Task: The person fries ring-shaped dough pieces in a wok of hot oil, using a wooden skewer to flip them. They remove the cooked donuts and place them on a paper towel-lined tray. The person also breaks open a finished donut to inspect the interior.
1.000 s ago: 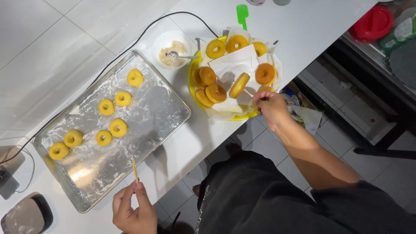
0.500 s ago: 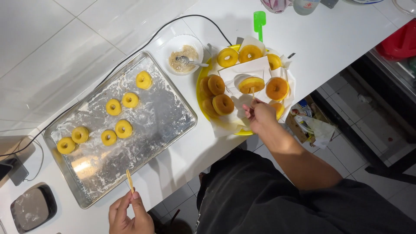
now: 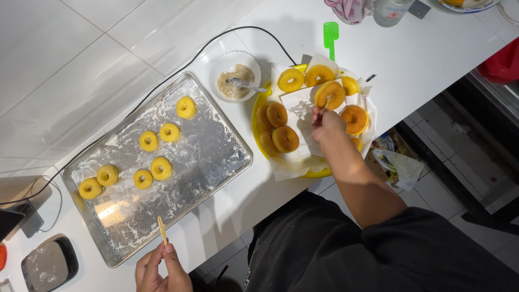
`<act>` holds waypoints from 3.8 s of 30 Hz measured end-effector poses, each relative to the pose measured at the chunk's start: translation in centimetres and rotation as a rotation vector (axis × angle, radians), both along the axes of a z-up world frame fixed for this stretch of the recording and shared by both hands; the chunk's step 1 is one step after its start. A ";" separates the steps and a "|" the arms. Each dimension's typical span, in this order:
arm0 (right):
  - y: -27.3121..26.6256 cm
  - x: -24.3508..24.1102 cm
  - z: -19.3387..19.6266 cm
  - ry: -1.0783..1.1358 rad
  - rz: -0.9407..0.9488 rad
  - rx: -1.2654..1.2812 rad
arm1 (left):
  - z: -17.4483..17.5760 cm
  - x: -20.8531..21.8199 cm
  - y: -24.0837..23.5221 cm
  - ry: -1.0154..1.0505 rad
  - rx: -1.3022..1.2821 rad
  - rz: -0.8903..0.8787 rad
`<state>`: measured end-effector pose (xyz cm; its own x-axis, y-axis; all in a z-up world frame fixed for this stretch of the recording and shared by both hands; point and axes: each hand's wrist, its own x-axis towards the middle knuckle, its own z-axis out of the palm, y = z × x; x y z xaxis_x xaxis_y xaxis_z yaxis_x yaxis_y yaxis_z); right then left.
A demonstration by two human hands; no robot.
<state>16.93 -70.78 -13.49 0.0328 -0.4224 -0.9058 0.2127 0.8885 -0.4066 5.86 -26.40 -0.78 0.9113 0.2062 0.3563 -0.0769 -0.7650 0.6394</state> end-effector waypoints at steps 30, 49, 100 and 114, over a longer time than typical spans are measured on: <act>27.1 -11.7 11.2 -0.460 1.271 -0.748 | -2.4 0.1 -3.1 0.481 -0.922 -0.011; 46.9 -12.1 13.7 -0.549 1.821 -0.801 | -1.2 -3.9 16.1 0.358 -1.031 0.087; 34.5 21.2 7.0 0.095 2.173 -1.069 | -6.6 -13.1 23.0 -0.075 -0.850 1.186; 54.4 7.8 12.0 -0.727 1.774 -0.166 | 0.1 -21.8 36.8 -0.081 -0.974 1.156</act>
